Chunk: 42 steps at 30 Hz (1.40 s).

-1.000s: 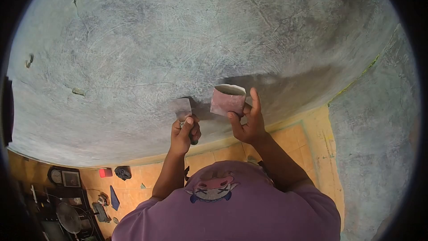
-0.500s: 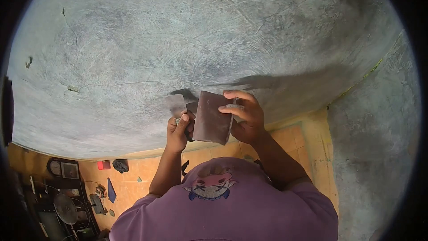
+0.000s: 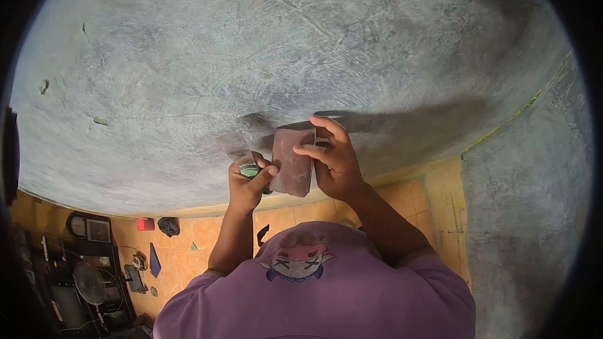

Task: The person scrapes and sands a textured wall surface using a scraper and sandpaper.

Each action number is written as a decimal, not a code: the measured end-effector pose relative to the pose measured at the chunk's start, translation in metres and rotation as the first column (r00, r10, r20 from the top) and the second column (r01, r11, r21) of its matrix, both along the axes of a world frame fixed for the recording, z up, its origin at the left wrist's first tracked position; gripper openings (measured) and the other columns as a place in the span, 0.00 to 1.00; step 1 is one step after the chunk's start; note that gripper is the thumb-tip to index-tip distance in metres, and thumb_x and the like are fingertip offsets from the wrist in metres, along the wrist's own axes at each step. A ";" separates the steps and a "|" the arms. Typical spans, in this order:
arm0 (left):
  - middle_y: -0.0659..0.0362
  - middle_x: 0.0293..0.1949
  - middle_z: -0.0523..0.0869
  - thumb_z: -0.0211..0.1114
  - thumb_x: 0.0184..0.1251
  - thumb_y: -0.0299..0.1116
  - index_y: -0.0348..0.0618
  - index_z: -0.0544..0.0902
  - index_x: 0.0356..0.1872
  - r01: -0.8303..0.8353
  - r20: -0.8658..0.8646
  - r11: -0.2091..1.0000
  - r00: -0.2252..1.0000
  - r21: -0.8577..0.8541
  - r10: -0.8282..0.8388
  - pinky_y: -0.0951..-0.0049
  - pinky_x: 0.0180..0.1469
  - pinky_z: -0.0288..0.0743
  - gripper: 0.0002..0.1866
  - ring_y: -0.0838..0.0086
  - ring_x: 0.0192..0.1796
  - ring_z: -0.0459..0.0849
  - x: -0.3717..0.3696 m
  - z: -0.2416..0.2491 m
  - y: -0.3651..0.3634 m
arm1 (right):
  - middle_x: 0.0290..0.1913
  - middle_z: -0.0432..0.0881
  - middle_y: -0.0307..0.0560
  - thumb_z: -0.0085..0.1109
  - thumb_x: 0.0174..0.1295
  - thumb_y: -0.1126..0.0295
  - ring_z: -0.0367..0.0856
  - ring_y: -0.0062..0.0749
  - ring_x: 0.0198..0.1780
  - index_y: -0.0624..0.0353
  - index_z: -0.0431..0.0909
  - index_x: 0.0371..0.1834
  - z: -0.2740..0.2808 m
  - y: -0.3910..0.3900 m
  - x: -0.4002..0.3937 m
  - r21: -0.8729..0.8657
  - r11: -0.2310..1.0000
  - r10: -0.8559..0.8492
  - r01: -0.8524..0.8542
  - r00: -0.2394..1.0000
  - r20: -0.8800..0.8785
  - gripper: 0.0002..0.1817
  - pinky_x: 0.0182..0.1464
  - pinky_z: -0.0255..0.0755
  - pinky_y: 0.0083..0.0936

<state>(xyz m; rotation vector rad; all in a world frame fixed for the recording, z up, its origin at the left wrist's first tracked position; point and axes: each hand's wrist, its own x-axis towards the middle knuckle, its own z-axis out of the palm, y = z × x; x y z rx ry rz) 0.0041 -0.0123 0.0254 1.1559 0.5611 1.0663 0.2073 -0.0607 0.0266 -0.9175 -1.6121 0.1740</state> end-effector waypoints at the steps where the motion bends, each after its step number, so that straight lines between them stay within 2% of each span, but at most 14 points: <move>1: 0.59 0.27 0.85 0.71 0.59 0.19 0.41 0.78 0.32 -0.026 0.014 0.999 1.000 0.029 0.026 0.84 0.26 0.72 0.09 0.82 0.26 0.80 0.003 0.000 -0.001 | 0.67 0.63 0.54 0.55 0.52 0.90 0.76 0.38 0.58 0.55 0.84 0.51 -0.002 -0.004 0.001 -0.060 0.997 0.038 -0.043 0.996 -0.081 0.25 0.55 0.74 0.32; 3: 0.59 0.28 0.85 0.71 0.59 0.18 0.40 0.78 0.32 -0.048 0.046 0.996 0.998 0.071 0.045 0.82 0.28 0.73 0.09 0.81 0.27 0.81 0.009 -0.003 -0.005 | 0.68 0.61 0.55 0.53 0.54 0.90 0.75 0.39 0.60 0.58 0.82 0.53 -0.004 -0.010 0.004 -0.118 0.989 0.071 -0.091 0.984 -0.164 0.24 0.57 0.74 0.34; 5: 0.58 0.29 0.86 0.71 0.58 0.17 0.40 0.78 0.32 -0.073 0.078 0.991 0.995 0.112 0.065 0.81 0.30 0.75 0.09 0.80 0.27 0.82 0.012 -0.005 -0.008 | 0.71 0.58 0.56 0.56 0.57 0.88 0.73 0.38 0.63 0.64 0.78 0.55 -0.003 -0.016 0.006 -0.131 0.991 -0.030 0.032 0.999 0.016 0.21 0.52 0.76 0.29; 6: 0.58 0.29 0.86 0.71 0.58 0.16 0.39 0.78 0.32 -0.074 0.069 0.991 0.995 0.116 0.067 0.80 0.30 0.75 0.09 0.79 0.28 0.82 0.013 -0.007 -0.009 | 0.71 0.58 0.56 0.56 0.57 0.88 0.73 0.38 0.63 0.64 0.78 0.55 -0.003 -0.018 -0.002 -0.134 0.991 -0.029 0.031 0.999 0.015 0.21 0.52 0.76 0.29; 8: 0.58 0.30 0.86 0.70 0.58 0.16 0.39 0.78 0.32 -0.073 0.059 0.990 0.996 0.120 0.066 0.79 0.30 0.75 0.09 0.78 0.28 0.82 0.013 -0.010 -0.009 | 0.72 0.57 0.56 0.61 0.58 0.85 0.71 0.35 0.65 0.65 0.75 0.56 0.000 -0.020 -0.023 -0.146 0.974 0.089 -0.173 0.886 -0.456 0.21 0.48 0.78 0.23; 12: 0.56 0.30 0.85 0.70 0.63 0.25 0.40 0.78 0.33 -0.049 -0.011 0.983 0.999 0.178 0.052 0.80 0.27 0.72 0.07 0.79 0.26 0.79 0.008 -0.017 -0.004 | 0.73 0.54 0.57 0.64 0.57 0.83 0.70 0.33 0.65 0.65 0.74 0.54 -0.010 -0.016 -0.019 -0.085 0.985 0.089 -0.149 0.868 -0.489 0.20 0.48 0.80 0.20; 16: 0.57 0.27 0.82 0.64 0.71 0.40 0.42 0.78 0.36 0.011 -0.016 0.997 1.000 0.079 -0.010 0.81 0.22 0.67 0.11 0.79 0.22 0.76 0.001 -0.018 -0.001 | 0.74 0.53 0.60 0.63 0.57 0.85 0.72 0.34 0.64 0.65 0.75 0.51 -0.007 -0.008 0.005 0.008 1.000 -0.016 0.020 0.936 -0.351 0.18 0.52 0.81 0.22; 19: 0.59 0.26 0.80 0.62 0.72 0.41 0.44 0.78 0.37 0.012 -0.058 0.999 0.998 -0.031 -0.014 0.80 0.22 0.67 0.11 0.79 0.22 0.76 0.001 -0.014 -0.003 | 0.73 0.53 0.62 0.63 0.56 0.86 0.75 0.36 0.61 0.66 0.77 0.50 0.000 -0.001 0.010 0.107 0.991 -0.047 0.087 0.943 -0.329 0.18 0.47 0.81 0.20; 21: 0.59 0.26 0.80 0.63 0.71 0.40 0.44 0.78 0.38 0.007 -0.084 0.999 0.996 -0.035 -0.010 0.79 0.22 0.67 0.10 0.78 0.22 0.76 0.002 -0.016 -0.003 | 0.72 0.53 0.61 0.60 0.57 0.85 0.73 0.40 0.63 0.66 0.80 0.51 0.007 -0.003 0.013 0.077 0.964 -0.238 0.254 0.955 -0.176 0.17 0.50 0.80 0.23; 22: 0.59 0.26 0.80 0.63 0.71 0.39 0.45 0.79 0.38 0.003 -0.109 0.999 0.994 -0.042 -0.007 0.79 0.22 0.67 0.09 0.78 0.22 0.76 0.003 -0.017 -0.002 | 0.71 0.53 0.59 0.55 0.58 0.85 0.67 0.45 0.68 0.65 0.81 0.53 0.009 -0.003 0.015 0.073 0.952 -0.289 0.297 0.952 -0.096 0.19 0.59 0.75 0.29; 26: 0.59 0.26 0.80 0.63 0.71 0.38 0.45 0.79 0.39 0.021 -0.108 1.000 0.994 -0.023 -0.023 0.78 0.22 0.68 0.08 0.77 0.22 0.76 0.006 -0.021 0.000 | 0.71 0.54 0.61 0.53 0.56 0.87 0.58 0.51 0.72 0.58 0.82 0.57 0.002 0.006 0.020 0.118 0.886 -0.455 0.449 0.890 0.027 0.25 0.68 0.65 0.37; 29: 0.60 0.26 0.79 0.62 0.71 0.36 0.45 0.79 0.39 0.016 -0.113 0.998 0.993 -0.052 -0.022 0.77 0.23 0.69 0.07 0.77 0.22 0.76 0.009 -0.019 0.000 | 0.70 0.57 0.62 0.53 0.55 0.87 0.60 0.52 0.72 0.56 0.82 0.57 0.000 0.008 0.022 0.166 0.840 -0.537 0.517 0.836 0.114 0.25 0.68 0.64 0.36; 34: 0.60 0.26 0.79 0.63 0.71 0.36 0.45 0.79 0.38 -0.007 -0.126 0.997 0.992 -0.082 -0.004 0.77 0.23 0.69 0.07 0.77 0.22 0.76 0.015 -0.020 -0.001 | 0.69 0.60 0.64 0.55 0.57 0.85 0.63 0.52 0.70 0.56 0.83 0.56 0.000 0.014 0.020 0.184 0.839 -0.532 0.513 0.844 0.071 0.23 0.67 0.65 0.35; 42: 0.62 0.25 0.79 0.63 0.71 0.37 0.44 0.79 0.35 -0.003 -0.133 0.995 0.991 -0.104 -0.011 0.77 0.23 0.69 0.08 0.78 0.22 0.76 0.011 -0.020 0.001 | 0.64 0.67 0.61 0.66 0.59 0.75 0.69 0.48 0.66 0.57 0.86 0.50 0.008 0.024 0.020 0.265 0.816 -0.529 0.513 0.848 -0.012 0.15 0.65 0.68 0.35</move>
